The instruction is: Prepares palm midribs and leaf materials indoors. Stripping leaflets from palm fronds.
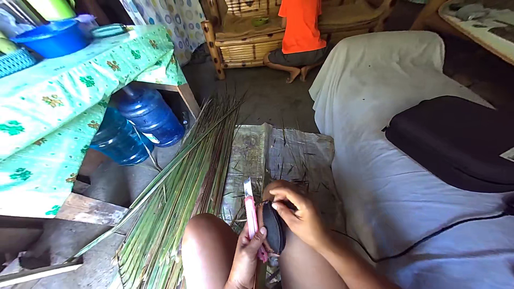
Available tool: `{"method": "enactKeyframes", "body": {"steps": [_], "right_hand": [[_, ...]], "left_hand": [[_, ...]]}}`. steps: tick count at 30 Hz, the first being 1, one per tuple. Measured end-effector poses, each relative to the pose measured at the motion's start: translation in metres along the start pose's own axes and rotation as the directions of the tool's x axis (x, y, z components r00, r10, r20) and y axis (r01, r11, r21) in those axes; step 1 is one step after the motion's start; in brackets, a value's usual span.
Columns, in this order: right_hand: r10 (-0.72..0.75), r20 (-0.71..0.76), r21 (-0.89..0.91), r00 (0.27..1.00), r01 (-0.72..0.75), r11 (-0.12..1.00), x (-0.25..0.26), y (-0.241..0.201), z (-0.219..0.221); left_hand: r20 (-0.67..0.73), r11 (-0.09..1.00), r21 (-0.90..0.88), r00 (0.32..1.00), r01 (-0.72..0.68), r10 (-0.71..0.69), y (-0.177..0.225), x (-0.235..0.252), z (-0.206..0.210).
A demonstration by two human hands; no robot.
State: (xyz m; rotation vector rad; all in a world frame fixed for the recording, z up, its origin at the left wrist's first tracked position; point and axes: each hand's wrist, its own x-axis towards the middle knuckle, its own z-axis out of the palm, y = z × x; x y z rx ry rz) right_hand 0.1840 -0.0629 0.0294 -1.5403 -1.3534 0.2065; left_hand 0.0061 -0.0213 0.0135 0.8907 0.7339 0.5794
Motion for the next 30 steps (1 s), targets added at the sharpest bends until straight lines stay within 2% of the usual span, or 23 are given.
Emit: {"method": "enactKeyframes", "body": {"steps": [3, 5, 7, 8, 12, 15, 17, 22, 26, 30], "right_hand": [[0.253, 0.030, 0.269, 0.967, -0.252, 0.930, -0.022, -0.009, 0.006], [0.346, 0.154, 0.331, 0.926, -0.378, 0.865, -0.033, -0.023, 0.002], [0.365, 0.290, 0.310, 0.885, -0.448, 0.839, -0.038, -0.043, -0.001], [0.352, 0.320, 0.291, 0.880, -0.445, 0.847, -0.039, -0.048, 0.000], [0.194, 0.346, 0.207, 0.918, -0.276, 0.938, -0.035, -0.042, -0.001], [0.140, 0.380, 0.153, 0.914, -0.211, 0.965, -0.032, -0.039, -0.005], [0.144, 0.378, 0.128, 0.915, -0.206, 0.970, -0.033, -0.038, -0.007], [0.183, 0.221, 0.126, 0.958, -0.215, 0.969, -0.039, -0.028, -0.006], [0.205, 0.251, 0.093, 0.946, -0.234, 0.968, -0.040, -0.026, -0.003], [0.185, 0.195, 0.017, 0.963, -0.192, 0.981, -0.040, -0.023, 0.004]], "left_hand": [[-0.073, 0.995, -0.089, 0.996, 0.039, -0.045, -0.002, 0.000, -0.001], [-0.098, 0.986, -0.155, 0.993, 0.055, -0.070, -0.003, 0.004, -0.001], [-0.049, 0.993, -0.115, 0.998, 0.041, -0.047, -0.002, 0.001, 0.000], [-0.030, 0.996, -0.084, 0.999, 0.026, -0.029, -0.004, 0.002, 0.001], [0.017, 0.994, 0.093, 0.998, -0.062, 0.061, -0.006, -0.001, 0.004], [0.097, 0.979, 0.134, 0.985, -0.154, 0.142, -0.012, 0.002, -0.002], [0.095, 0.983, 0.115, 0.986, -0.146, 0.136, -0.014, 0.005, 0.000], [0.035, 0.975, 0.175, 0.991, -0.136, 0.132, -0.006, 0.006, 0.002], [0.101, 0.967, 0.188, 0.982, -0.175, 0.158, -0.012, 0.005, 0.000], [0.130, 0.963, 0.123, 0.966, -0.240, 0.224, -0.019, 0.007, 0.000]]}}
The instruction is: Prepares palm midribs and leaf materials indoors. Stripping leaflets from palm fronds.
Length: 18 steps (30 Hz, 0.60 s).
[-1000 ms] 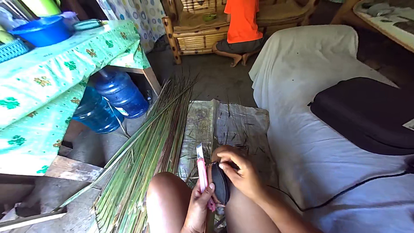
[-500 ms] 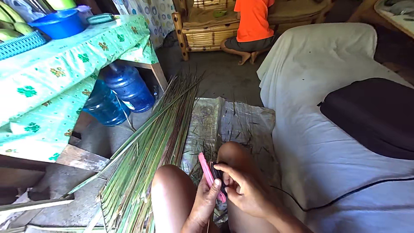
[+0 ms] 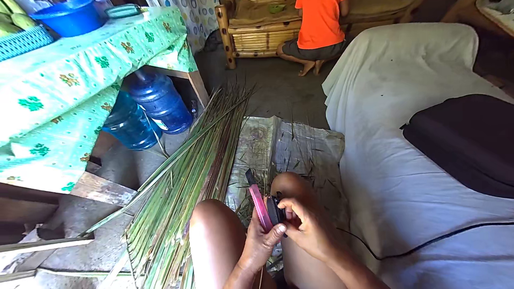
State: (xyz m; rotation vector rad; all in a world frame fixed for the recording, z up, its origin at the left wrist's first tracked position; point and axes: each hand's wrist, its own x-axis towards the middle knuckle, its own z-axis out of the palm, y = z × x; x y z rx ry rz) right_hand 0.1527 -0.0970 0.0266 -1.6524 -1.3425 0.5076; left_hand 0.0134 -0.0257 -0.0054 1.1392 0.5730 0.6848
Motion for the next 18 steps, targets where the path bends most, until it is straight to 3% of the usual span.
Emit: {"method": "enactKeyframes", "body": {"steps": [5, 8, 11, 18], "right_hand": [[-0.073, 0.011, -0.082, 0.997, 0.074, 0.994, -0.001, 0.002, 0.002], [-0.073, 0.044, 0.021, 0.996, 0.072, 0.997, 0.000, 0.003, -0.003], [-0.126, 0.017, 0.069, 0.992, 0.125, 0.990, 0.002, 0.010, -0.008], [-0.239, -0.059, -0.169, 0.969, 0.226, 0.959, 0.002, 0.008, -0.006]], "left_hand": [[-0.029, 0.998, 0.004, 0.998, 0.061, -0.061, 0.007, -0.001, 0.002], [-0.143, 0.984, 0.086, 0.979, 0.159, -0.146, 0.014, -0.002, 0.005], [-0.161, 0.978, 0.097, 0.972, 0.185, -0.168, 0.015, -0.004, 0.002], [-0.104, 0.987, -0.031, 0.981, 0.158, -0.161, 0.010, -0.006, 0.003]]}}
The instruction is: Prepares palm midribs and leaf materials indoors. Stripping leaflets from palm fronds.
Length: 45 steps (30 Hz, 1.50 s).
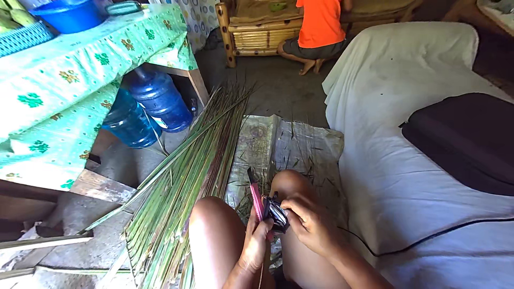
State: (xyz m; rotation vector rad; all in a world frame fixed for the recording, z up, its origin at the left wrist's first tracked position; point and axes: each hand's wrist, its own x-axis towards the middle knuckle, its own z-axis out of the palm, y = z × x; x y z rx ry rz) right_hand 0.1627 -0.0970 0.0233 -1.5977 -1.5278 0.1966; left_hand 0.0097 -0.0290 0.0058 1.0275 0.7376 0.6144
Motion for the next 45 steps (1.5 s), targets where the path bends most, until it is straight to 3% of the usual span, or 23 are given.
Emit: {"method": "enactKeyframes", "body": {"steps": [9, 17, 20, 24, 28, 32, 36, 45], "right_hand": [[0.029, 0.042, -0.167, 0.999, -0.022, 0.986, 0.007, -0.011, 0.004], [0.025, 0.109, 0.097, 0.994, -0.036, 0.995, 0.003, -0.002, 0.000], [0.007, 0.112, 0.094, 0.994, -0.018, 0.995, 0.006, -0.001, -0.004], [-0.023, 0.110, 0.058, 0.994, 0.017, 0.998, 0.011, -0.002, -0.004], [0.003, 0.200, 0.048, 0.980, -0.012, 0.999, 0.011, -0.006, -0.008], [-0.009, 0.267, -0.062, 0.964, 0.027, 0.998, 0.006, -0.013, -0.010], [-0.063, 0.164, -0.312, 0.984, 0.112, 0.944, 0.001, -0.019, -0.007], [0.069, 0.168, -0.470, 0.983, 0.018, 0.883, -0.003, -0.038, 0.003]], "left_hand": [[-0.012, 0.998, 0.025, 0.999, 0.051, -0.051, 0.001, 0.001, 0.003], [-0.015, 0.998, -0.007, 0.998, 0.068, -0.068, 0.004, 0.001, 0.003], [-0.009, 0.997, -0.017, 0.997, 0.070, -0.070, 0.005, 0.001, 0.004], [0.055, 0.980, -0.169, 0.994, 0.103, -0.095, 0.007, 0.000, 0.001], [0.109, 0.956, -0.256, 0.987, 0.140, -0.115, 0.005, -0.001, 0.001], [0.127, 0.953, -0.262, 0.984, 0.156, -0.126, 0.007, -0.001, 0.003], [0.116, 0.946, -0.282, 0.985, 0.159, -0.131, 0.007, -0.002, 0.002], [0.107, 0.942, -0.305, 0.987, 0.144, -0.116, 0.009, -0.005, 0.003]]}}
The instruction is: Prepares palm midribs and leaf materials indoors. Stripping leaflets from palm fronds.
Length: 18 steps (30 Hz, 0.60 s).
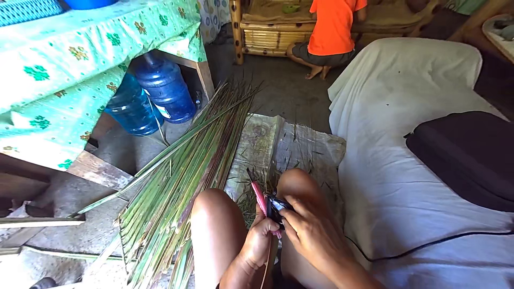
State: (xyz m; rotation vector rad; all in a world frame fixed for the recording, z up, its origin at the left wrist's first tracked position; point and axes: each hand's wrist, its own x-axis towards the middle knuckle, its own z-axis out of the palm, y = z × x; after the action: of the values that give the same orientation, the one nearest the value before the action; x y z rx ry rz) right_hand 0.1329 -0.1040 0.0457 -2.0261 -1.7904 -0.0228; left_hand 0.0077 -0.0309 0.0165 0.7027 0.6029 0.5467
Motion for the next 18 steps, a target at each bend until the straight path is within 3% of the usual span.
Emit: {"method": "enactKeyframes", "body": {"steps": [6, 12, 15, 18], "right_hand": [[0.207, 0.119, -0.009, 0.971, -0.207, 0.978, 0.006, -0.022, -0.005], [0.228, 0.130, -0.036, 0.965, -0.226, 0.974, 0.017, -0.021, -0.001], [0.184, 0.060, -0.051, 0.981, -0.181, 0.982, 0.021, -0.017, 0.005], [0.031, -0.084, 0.020, 0.996, -0.030, 0.999, 0.018, -0.002, 0.024]], "left_hand": [[0.027, 1.000, 0.003, 0.999, -0.021, 0.021, -0.003, 0.001, 0.001], [-0.010, 1.000, 0.011, 1.000, -0.025, 0.025, 0.001, 0.002, 0.002], [-0.017, 0.999, -0.004, 0.999, -0.042, 0.042, 0.001, 0.003, 0.004], [-0.013, 0.999, -0.024, 0.999, -0.046, 0.046, -0.001, 0.006, 0.003]]}}
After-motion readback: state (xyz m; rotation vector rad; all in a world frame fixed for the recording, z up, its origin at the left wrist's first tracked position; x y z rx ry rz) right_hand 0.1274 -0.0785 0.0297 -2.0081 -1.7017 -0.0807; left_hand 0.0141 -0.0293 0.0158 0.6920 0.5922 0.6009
